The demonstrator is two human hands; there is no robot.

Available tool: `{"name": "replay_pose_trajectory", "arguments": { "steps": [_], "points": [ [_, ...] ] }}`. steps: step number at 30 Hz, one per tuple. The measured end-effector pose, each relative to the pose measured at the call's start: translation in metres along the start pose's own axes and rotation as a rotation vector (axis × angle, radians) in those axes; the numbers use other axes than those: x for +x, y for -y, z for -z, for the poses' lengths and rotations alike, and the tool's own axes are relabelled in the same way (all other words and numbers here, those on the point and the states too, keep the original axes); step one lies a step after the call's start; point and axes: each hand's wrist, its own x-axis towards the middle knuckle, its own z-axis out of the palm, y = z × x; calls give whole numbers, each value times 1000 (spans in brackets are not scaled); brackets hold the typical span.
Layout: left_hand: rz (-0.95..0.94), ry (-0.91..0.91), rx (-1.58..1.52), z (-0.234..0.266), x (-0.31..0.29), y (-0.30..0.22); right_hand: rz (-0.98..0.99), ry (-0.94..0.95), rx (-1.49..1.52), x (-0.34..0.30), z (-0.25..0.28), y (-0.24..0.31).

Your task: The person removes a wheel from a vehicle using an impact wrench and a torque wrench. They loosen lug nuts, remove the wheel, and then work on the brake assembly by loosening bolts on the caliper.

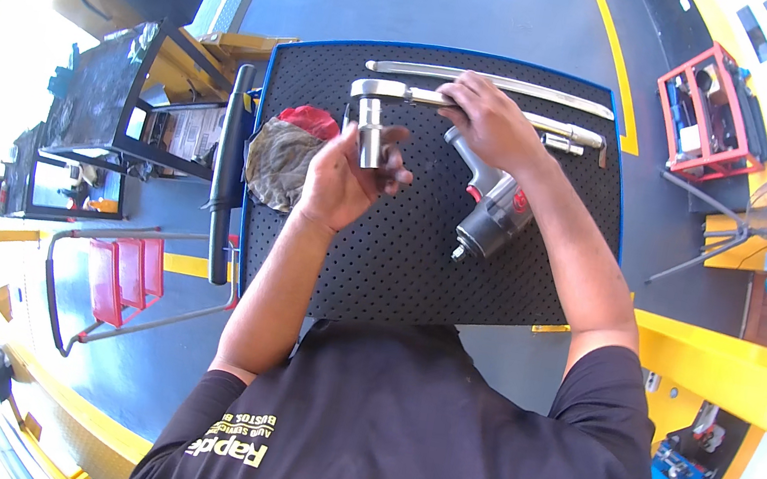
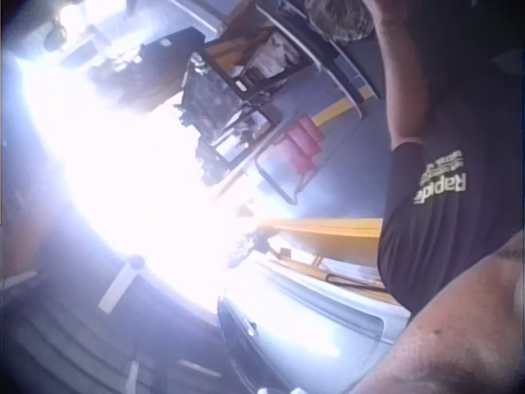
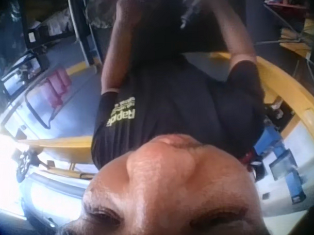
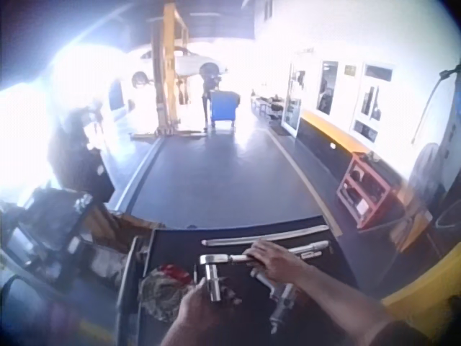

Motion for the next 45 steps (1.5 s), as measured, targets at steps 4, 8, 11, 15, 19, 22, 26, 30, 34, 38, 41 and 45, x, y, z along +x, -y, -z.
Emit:
{"name": "replay_pose_trajectory", "arguments": {
  "steps": [4, 8, 11, 15, 19, 22, 26, 30, 34, 38, 41, 45],
  "points": [
    [-65, -461, 469, 6, 21, -5, 1, 218, -38, 14, -24, -13],
    [-46, -473, -195, 5, 19, 14, -80, 478, 17, 23, -43, -19],
    [-91, -287, -520, 3, 0, 38, 48, 437, 6, 21, -43, -18],
    [-115, -430, -27, 1, -14, 46, 63, 417, -33, 14, -31, -8],
    [80, -529, -44, -1, -14, 31, -45, 549, -112, 22, -25, 19],
    [9, -483, 65, 2, -2, 24, -36, 563, 121, 39, -26, 38],
    [-97, -533, -171, -2, 17, 19, -33, 599, 26, 47, -21, 48],
    [-183, -707, -208, -50, 7, 29, 22, 492, -11, 37, -20, 52],
    [31, -520, 83, -138, -37, 61, -121, 405, -49, 34, -27, 54],
    [-389, -388, 371, -139, -73, 24, -242, 258, -42, 41, -29, 58],
    [-329, -539, 565, -69, -91, -51, -226, 263, -61, 47, -32, 55],
    [-247, -610, 1458, -3, -113, -44, -288, 276, -144, 51, -48, 55]
  ]
}}
